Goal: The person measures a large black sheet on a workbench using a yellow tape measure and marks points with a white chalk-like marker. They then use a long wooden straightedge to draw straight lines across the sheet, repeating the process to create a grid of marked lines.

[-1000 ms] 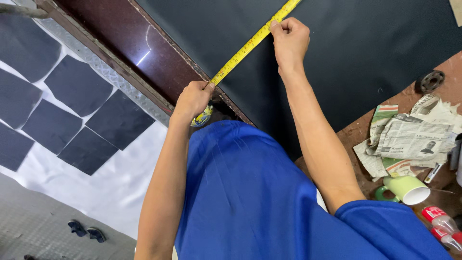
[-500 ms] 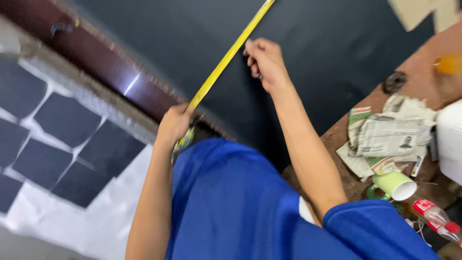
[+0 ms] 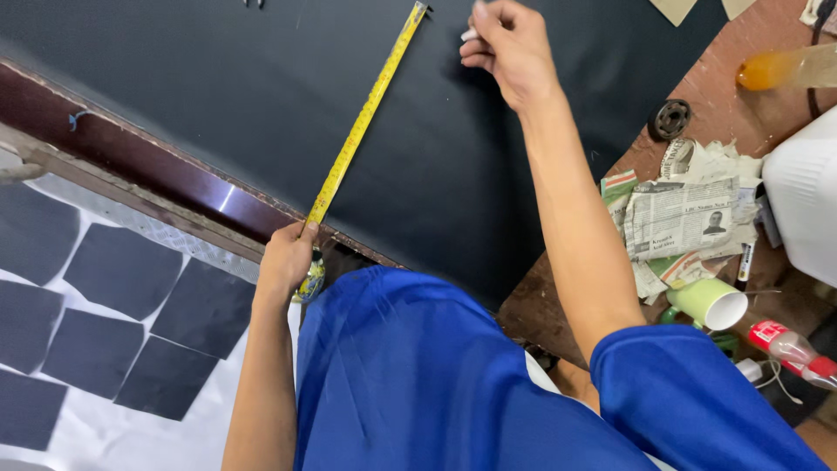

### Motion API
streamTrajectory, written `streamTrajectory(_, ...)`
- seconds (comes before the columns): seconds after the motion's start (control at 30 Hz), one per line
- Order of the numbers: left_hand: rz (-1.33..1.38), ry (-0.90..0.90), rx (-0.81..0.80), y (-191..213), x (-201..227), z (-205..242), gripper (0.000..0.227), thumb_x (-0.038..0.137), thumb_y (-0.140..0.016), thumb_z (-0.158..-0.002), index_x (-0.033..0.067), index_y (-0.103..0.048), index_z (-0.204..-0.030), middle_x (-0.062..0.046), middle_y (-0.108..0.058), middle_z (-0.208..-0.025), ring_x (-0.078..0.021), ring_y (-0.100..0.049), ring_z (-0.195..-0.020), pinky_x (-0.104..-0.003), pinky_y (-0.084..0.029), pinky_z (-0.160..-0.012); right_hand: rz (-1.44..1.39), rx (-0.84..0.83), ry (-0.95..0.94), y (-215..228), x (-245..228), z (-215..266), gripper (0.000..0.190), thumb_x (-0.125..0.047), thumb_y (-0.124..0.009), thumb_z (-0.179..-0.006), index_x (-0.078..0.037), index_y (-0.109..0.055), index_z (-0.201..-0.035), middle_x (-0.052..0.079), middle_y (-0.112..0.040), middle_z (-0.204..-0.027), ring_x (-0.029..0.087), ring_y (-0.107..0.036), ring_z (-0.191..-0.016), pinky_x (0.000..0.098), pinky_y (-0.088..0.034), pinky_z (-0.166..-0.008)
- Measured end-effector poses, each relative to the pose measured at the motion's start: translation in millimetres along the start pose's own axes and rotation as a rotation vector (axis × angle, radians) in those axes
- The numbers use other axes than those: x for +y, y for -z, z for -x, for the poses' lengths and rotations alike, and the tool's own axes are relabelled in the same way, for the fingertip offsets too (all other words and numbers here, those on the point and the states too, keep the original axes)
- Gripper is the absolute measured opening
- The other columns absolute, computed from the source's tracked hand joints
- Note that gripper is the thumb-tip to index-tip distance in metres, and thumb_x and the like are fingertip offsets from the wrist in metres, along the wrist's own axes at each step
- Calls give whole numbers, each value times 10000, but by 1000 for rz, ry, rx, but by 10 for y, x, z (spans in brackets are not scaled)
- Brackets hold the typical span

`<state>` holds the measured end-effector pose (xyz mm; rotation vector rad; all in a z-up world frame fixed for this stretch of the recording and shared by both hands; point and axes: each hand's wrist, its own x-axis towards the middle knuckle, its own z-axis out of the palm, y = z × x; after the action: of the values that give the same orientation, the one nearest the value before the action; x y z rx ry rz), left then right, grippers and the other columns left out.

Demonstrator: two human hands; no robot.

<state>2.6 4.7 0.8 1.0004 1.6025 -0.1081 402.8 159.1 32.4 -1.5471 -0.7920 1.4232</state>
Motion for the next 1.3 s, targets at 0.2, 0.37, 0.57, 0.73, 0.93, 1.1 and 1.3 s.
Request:
streamTrajectory(0.2, 25, 17, -1, -12, 28, -54, 447, 416, -536, -1006, 12, -725, -992, -213, -735, -881, -353, -707, -881, -443, -509, -832, 263, 61, 136, -136, 56, -248, 185, -187, -651, -1092, -16, -647, -1021, 66, -669, -860, 114, -669, -576, 266, -581, -556)
streamTrajectory(0.37, 38, 26, -9, -19, 11, -44, 444, 408, -536, -1010, 12, -736, -984, -192, -731, -859, -319, -701, -860, -426, -507, -825, 677, 83, 252, -275, -58, -158, 66, -78, -726, -996, -15, -729, -1017, 50, -739, -820, 79, -660, -537, 241, -522, -502)
streamTrajectory(0.57, 32, 17, -14, -12, 6, -78, 420, 392, -532, -1010, 28, -741, -1029, -188, -743, -889, -309, -708, -877, -424, -511, -842, 705, 91, 331, -419, -120, -167, 109, -59, -679, -968, -8, -742, -1040, 69, -746, -821, 134, -662, -534, 278, -537, -514)
streamTrajectory(0.73, 31, 29, -22, -11, 10, -105, 415, 384, -534, -1009, 39, -763, -1034, -176, -747, -903, -288, -711, -896, -408, -506, -866, 1003, 106, 672, -393, -65, -268, 67, -88, -763, -938, -33, -774, -974, 114, -739, -829, 265, -707, -741, 402, -538, -694)
streamTrajectory(0.93, 91, -10, -35, -45, -21, -81, 422, 369, -527, -1031, 23, -767, -1011, -188, -743, -874, -277, -700, -880, -407, -519, -850, 1156, 46, 611, -305, -81, -276, 38, -99, -750, -911, -68, -773, -910, 72, -739, -812, 264, -710, -776, 421, -532, -706)
streamTrajectory(1.1, 105, -9, -24, -37, -21, -95, 406, 377, -531, -1016, 36, -748, -983, -130, -732, -851, -230, -681, -846, -384, -500, -835, 1050, 67, 646, -371, -98, -274, 62, -110, -771, -923, -50, -771, -938, 96, -723, -791, 292, -708, -732, 423, -532, -675)
streamTrajectory(1.3, 118, -17, -40, -121, -216, -235, 398, 349, -537, -1021, 16, -741, -944, -141, -732, -864, -233, -673, -861, -380, -504, -847, 1352, 199, 671, -410, -60, -266, 59, -98, -745, -881, -60, -757, -925, 119, -719, -815, 334, -701, -733, 438, -535, -657)
